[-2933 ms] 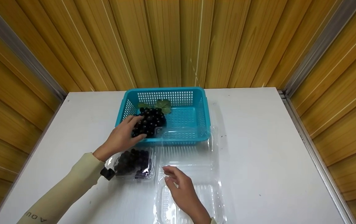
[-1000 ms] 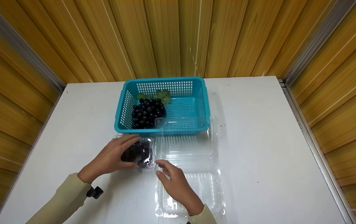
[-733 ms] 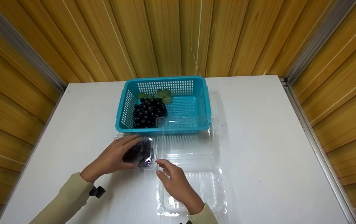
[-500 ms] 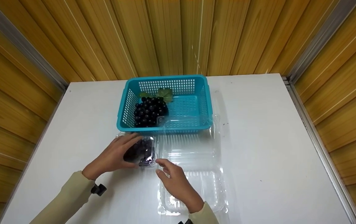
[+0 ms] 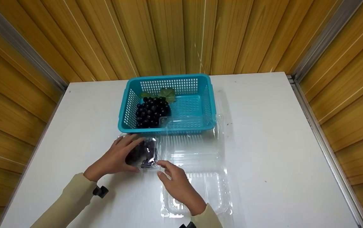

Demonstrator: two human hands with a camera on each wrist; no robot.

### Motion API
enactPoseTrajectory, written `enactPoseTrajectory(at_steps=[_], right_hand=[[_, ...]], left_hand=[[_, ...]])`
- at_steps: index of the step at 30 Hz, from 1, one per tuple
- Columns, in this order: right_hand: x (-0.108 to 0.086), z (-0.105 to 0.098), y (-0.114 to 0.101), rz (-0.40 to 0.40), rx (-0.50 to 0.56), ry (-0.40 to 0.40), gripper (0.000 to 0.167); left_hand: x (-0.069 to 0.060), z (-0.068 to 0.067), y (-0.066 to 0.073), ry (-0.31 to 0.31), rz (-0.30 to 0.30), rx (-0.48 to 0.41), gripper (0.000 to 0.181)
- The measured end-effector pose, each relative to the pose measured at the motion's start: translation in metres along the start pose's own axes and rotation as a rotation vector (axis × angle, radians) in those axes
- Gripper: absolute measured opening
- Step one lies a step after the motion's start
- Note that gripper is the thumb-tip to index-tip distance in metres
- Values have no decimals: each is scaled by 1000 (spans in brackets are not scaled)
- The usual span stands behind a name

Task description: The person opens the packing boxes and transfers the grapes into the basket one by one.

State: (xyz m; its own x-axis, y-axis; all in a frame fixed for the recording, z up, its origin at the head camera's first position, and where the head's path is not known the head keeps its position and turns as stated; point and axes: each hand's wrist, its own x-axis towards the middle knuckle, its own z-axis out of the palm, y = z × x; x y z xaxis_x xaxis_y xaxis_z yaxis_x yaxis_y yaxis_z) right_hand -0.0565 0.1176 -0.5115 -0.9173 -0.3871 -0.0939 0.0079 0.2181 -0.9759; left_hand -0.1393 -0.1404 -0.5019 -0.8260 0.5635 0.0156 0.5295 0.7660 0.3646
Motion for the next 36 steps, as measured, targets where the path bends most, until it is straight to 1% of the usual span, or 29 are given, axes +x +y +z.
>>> enactPoseTrajectory(at_steps=[2, 7, 10, 13, 16, 18, 23, 26, 32, 36], right_hand=[[0, 1, 0, -2, -2, 0, 43], [1, 3, -1, -8, -4, -4, 42], [1, 4, -2, -5, -8, -9, 43], [1, 4, -4, -7, -9, -15, 43], [2, 5, -5, -5, -2, -15, 43], [2, 6, -4, -10, 3, -17, 42], [3, 8, -3, -34, 1, -10, 40], [4, 9, -4, -30, -7, -6, 40], [7, 11, -6, -2, -24, -9, 46], [9, 15, -7, 4, -27, 11, 52]], left_hand=[[0, 0, 0, 4, -7, -13, 108], [0, 3, -2, 40, 18, -17, 103], [-1, 6, -3, 64, 28, -20, 99], [-1, 11, -3, 93, 25, -27, 98], [-1, 16, -2, 128, 24, -11, 98], [-1, 20, -2, 145, 22, 17, 98], [0, 27, 0, 160, 2, 89, 99], [-1, 30, 2, 159, -16, 110, 99], [0, 32, 4, 161, -58, 107, 97], [0, 34, 5, 213, -58, 100, 96]])
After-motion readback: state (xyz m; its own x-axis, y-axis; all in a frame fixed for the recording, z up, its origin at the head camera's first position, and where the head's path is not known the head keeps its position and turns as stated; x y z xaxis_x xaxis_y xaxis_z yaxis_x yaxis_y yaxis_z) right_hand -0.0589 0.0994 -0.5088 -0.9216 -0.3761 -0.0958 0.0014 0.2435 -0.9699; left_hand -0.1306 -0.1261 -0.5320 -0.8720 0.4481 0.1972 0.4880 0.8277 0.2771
